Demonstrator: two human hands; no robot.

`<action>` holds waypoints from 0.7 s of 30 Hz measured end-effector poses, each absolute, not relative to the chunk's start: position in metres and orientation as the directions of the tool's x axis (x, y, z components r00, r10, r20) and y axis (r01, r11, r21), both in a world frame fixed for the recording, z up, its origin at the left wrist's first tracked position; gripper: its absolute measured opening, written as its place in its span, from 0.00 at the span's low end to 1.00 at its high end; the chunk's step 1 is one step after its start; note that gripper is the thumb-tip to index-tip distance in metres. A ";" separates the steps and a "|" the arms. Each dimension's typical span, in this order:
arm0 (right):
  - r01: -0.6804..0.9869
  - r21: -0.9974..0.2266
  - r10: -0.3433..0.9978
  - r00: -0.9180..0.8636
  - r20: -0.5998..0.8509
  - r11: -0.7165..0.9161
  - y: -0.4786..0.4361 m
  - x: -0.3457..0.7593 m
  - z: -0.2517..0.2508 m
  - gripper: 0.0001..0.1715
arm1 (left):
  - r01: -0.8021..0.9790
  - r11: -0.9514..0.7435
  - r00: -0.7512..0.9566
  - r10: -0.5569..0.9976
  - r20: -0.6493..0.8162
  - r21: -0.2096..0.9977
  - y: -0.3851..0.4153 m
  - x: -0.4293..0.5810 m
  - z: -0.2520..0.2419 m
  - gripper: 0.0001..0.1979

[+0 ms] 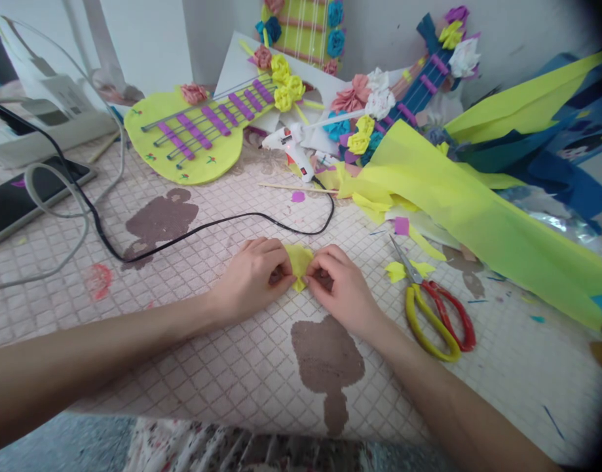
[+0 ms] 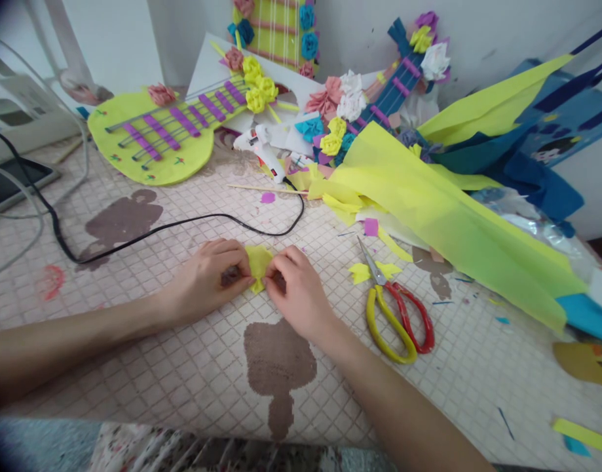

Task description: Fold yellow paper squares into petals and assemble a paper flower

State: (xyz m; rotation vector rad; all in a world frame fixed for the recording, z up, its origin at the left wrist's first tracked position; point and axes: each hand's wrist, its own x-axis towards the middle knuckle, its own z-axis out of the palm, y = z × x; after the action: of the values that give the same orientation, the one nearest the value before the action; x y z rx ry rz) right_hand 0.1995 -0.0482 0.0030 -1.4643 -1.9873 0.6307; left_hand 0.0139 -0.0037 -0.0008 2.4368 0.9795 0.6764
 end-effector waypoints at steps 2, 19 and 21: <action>0.687 -0.669 0.959 -0.219 0.180 0.282 -0.048 0.199 0.003 0.08 | 0.515 -0.663 0.634 0.721 0.279 0.544 -0.003 0.014 -0.001 0.04; 0.701 -0.649 0.955 -0.203 0.215 0.296 -0.050 0.196 0.001 0.10 | 0.544 -0.629 0.610 0.751 0.253 0.555 -0.006 0.014 -0.001 0.03; 0.689 -0.659 0.953 -0.217 0.209 0.302 -0.051 0.196 0.002 0.10 | 0.532 -0.630 0.613 0.747 0.257 0.566 -0.007 0.014 -0.001 0.04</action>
State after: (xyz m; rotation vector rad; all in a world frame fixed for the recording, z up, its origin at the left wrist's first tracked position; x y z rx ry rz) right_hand 0.1956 -0.0509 0.0017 -1.4557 -1.9859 0.5827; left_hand 0.0139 -0.0071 -0.0011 2.4019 1.0151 0.6682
